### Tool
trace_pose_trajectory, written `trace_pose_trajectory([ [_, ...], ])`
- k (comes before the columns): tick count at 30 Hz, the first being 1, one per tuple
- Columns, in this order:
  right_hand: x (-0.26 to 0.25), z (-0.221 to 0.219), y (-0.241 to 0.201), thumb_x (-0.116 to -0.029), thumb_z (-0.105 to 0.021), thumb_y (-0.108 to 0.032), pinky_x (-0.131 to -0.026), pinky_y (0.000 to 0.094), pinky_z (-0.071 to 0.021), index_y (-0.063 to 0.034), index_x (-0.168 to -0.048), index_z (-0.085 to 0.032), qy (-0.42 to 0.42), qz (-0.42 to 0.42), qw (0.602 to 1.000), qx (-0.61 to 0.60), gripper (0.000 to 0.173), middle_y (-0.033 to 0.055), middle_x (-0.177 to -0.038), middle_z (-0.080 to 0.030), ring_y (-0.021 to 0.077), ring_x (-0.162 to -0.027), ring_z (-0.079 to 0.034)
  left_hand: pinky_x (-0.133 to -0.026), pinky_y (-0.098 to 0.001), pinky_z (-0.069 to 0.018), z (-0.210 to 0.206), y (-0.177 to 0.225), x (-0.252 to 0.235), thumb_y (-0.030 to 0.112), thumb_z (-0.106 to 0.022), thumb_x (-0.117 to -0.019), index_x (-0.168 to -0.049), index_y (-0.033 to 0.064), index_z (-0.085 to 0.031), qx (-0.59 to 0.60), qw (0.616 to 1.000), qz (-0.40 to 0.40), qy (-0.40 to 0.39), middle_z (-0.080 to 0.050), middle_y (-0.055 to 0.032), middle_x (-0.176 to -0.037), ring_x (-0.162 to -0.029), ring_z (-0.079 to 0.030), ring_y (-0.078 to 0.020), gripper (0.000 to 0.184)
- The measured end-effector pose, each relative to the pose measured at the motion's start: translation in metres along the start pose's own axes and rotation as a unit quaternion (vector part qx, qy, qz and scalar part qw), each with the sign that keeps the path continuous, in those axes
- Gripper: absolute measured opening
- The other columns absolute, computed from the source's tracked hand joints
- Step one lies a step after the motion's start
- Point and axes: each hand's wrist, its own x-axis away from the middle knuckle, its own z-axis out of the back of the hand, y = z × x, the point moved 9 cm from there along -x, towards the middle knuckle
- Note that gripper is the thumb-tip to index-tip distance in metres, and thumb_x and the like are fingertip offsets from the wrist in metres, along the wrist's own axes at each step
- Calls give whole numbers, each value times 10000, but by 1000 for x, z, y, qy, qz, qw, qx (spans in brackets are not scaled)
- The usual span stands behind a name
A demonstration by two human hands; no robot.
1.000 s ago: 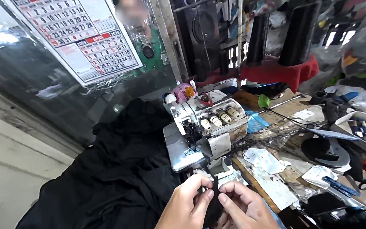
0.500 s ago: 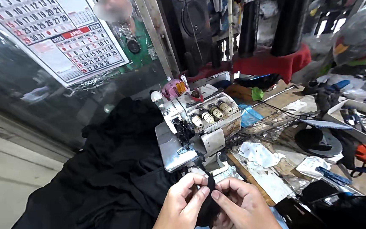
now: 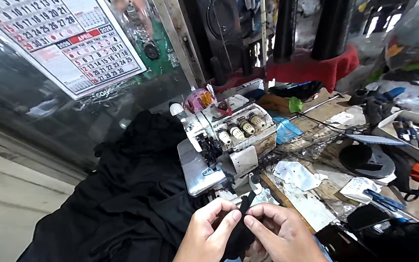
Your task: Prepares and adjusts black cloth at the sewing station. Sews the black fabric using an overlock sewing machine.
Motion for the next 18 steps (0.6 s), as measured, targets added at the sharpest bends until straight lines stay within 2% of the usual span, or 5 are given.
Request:
trace_pose_trajectory([
  [3, -2, -1, 1, -1001, -670, -160, -525, 336, -630, -66, -1042, -727, -5, 5, 1000, 1, 118, 39, -857, -733, 175, -608, -696, -652, -265, -577, 1, 1, 0, 156, -619, -1027, -1010, 46, -705, -2, 1000, -6, 6, -692, -35, -871, -744, -661, -128, 140],
  [9, -5, -3, -3, -1018, -652, -184, -471, 332, -612, -72, -1046, -695, -20, 9, 1000, -1, 123, 44, -905, -723, 172, -566, -674, -615, -234, -561, 4, 14, 2, 215, -650, -1020, -1003, 59, -708, -24, 999, -18, 29, -696, -11, -857, -710, -652, -92, 167],
  [12, -3, 0, -4, -1020, -642, -161, -465, 313, -590, -55, -1060, -694, -1, 57, 998, -9, 125, 73, -990, -678, 158, -565, -630, -671, -221, -576, 4, 19, 3, 254, -621, -1035, -1024, 68, -728, -51, 997, -32, 39, -722, 2, -905, -772, -675, -66, 215],
  [15, -1, 6, -2, -1011, -646, -130, -467, 298, -560, -24, -1048, -696, 22, 76, 997, -16, 122, 93, -966, -664, 153, -570, -603, -774, -259, -585, 2, 5, 4, 286, -567, -1063, -1063, 126, -751, -88, 995, -43, 1, -714, 30, -976, -883, -675, -70, 244],
  [18, -2, 8, 0, -996, -643, -84, -503, 271, -537, -1, -1018, -700, 39, 98, 994, -7, 103, 94, -937, -664, 134, -606, -594, -793, -260, -565, 2, 7, 8, 294, -588, -1051, -1038, 147, -766, -116, 991, -59, 16, -698, 39, -953, -902, -658, -67, 231],
])
